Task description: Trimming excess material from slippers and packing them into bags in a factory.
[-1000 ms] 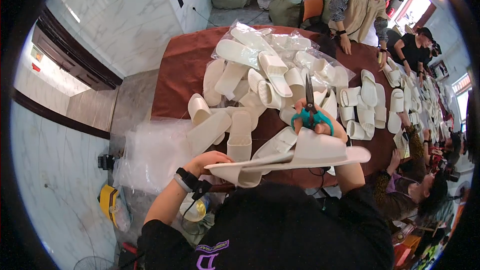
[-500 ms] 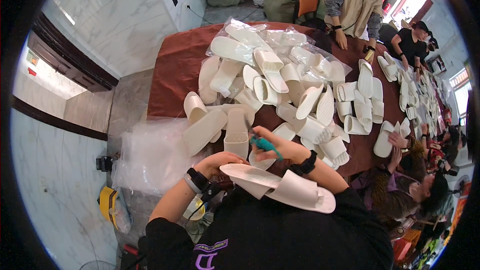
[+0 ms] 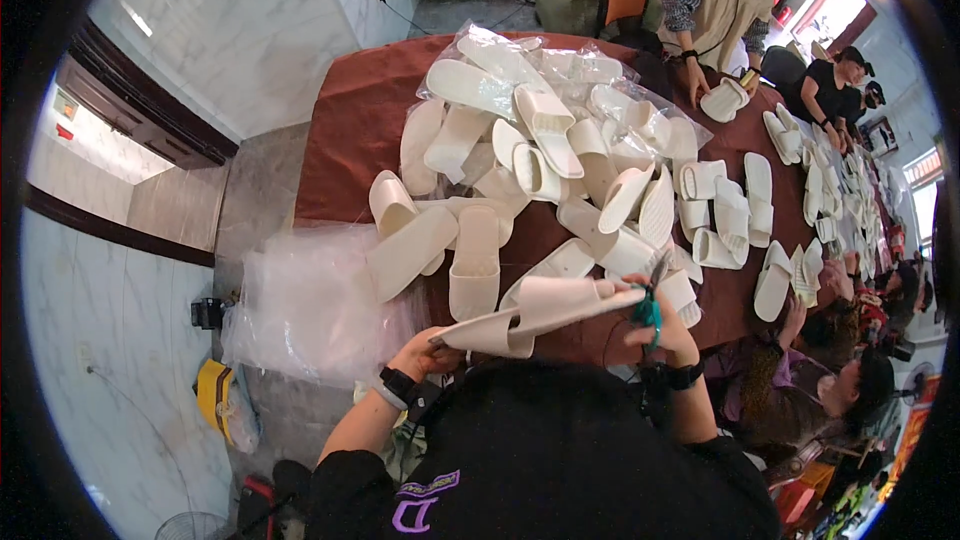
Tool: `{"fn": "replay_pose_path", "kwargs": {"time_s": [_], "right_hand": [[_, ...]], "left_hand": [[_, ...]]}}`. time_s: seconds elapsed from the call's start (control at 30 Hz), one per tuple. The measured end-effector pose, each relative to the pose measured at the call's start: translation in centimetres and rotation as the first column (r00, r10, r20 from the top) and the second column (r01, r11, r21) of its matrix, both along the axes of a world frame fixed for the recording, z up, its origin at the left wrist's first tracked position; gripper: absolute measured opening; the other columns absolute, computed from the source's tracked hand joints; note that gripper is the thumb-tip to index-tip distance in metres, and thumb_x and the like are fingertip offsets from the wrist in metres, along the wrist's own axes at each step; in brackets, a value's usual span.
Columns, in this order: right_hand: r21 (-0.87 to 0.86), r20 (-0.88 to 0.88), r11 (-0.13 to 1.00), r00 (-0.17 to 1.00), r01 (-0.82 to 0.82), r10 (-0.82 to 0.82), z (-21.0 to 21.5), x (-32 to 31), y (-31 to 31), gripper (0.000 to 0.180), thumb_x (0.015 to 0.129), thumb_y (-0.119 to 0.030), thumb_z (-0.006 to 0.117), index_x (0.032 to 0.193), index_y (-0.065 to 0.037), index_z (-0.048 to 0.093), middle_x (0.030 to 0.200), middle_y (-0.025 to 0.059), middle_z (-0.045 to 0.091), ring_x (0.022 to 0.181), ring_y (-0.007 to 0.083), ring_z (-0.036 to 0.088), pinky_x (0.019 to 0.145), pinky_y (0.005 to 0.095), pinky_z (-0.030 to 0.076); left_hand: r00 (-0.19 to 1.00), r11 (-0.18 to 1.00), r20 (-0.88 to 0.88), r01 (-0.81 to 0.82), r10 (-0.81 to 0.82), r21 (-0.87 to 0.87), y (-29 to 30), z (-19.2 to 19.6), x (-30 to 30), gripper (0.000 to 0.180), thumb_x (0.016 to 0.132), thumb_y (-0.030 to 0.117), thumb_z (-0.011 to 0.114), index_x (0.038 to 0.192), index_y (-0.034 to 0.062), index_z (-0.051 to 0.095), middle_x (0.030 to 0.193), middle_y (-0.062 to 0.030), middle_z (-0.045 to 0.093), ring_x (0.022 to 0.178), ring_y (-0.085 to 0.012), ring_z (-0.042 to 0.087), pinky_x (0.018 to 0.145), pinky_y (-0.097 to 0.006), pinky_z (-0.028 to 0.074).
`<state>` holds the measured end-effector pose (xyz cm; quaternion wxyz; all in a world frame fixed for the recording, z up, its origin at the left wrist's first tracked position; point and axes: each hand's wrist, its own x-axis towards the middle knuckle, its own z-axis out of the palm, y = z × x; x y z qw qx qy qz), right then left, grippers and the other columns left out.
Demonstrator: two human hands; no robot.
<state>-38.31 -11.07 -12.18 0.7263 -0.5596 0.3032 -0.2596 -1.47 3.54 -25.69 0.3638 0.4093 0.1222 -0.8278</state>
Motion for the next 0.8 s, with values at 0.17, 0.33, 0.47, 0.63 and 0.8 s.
{"fn": "replay_pose_path", "kwargs": {"time_s": [0.17,0.33,0.47,0.63,0.8], "right_hand": [[-0.241,-0.01,0.922,0.95,0.302,-0.313,-1.2,1.3,-1.3,0.04,0.075,-0.012,0.073,0.107,-0.004,0.051,0.092,0.0023,0.058,0.079,0.0099,0.055,0.068,0.0236,0.046],[0.15,0.155,0.85,0.837,0.505,-0.525,-2.0,1.0,-2.1,0.032,0.08,-0.014,0.066,0.106,-0.006,0.049,0.083,0.0015,0.054,0.064,0.0088,0.049,0.052,0.023,0.038],[0.31,0.218,0.841,0.828,0.444,-0.517,-3.1,2.3,-1.4,0.028,0.081,-0.006,0.062,0.101,-0.009,0.044,0.08,0.0038,0.052,0.06,0.0113,0.047,0.049,0.0243,0.034],[0.456,0.217,0.737,0.741,0.499,-0.636,-7.2,4.5,-2.4,0.028,0.082,-0.003,0.06,0.102,-0.009,0.04,0.097,0.0132,0.061,0.075,0.0216,0.06,0.063,0.031,0.049],[0.247,-0.102,0.831,0.866,0.499,-0.49,-11.2,4.4,-3.7,0.031,0.083,-0.014,0.066,0.102,-0.007,0.043,0.098,0.0116,0.061,0.085,0.0185,0.06,0.068,0.0303,0.049]], "left_hand": [[0.99,0.989,-0.126,-0.078,0.062,-0.124,-3.1,6.9,-0.8,0.031,0.093,0.028,0.041,0.086,0.0025,0.057,0.048,-0.0033,0.045,0.033,-0.0107,0.039,0.034,-0.023,0.03],[0.961,0.852,-0.276,-0.154,0.012,-0.5,-4.5,15.1,-2.0,0.034,0.091,0.022,0.041,0.114,-0.0005,0.053,0.086,-0.0064,0.055,0.067,-0.0127,0.05,0.05,-0.025,0.039],[0.969,0.729,0.227,0.083,0.102,-0.68,-4.3,19.1,-5.0,0.036,0.091,0.012,0.045,0.123,-0.0045,0.049,0.079,-0.006,0.052,0.062,-0.008,0.048,0.049,-0.023,0.039],[0.801,0.705,0.563,0.278,0.205,-0.652,-7.1,16.5,-5.3,0.03,0.098,0.02,0.04,0.115,-0.0017,0.053,0.063,0.001,0.048,0.052,-0.0064,0.045,0.046,-0.021,0.037],[0.232,0.758,0.91,0.503,0.344,-0.415,-6.0,4.9,0.3,0.029,0.093,0.022,0.051,0.112,0.0003,0.054,0.065,-0.0012,0.052,0.055,-0.0092,0.049,0.051,-0.023,0.04]]}}
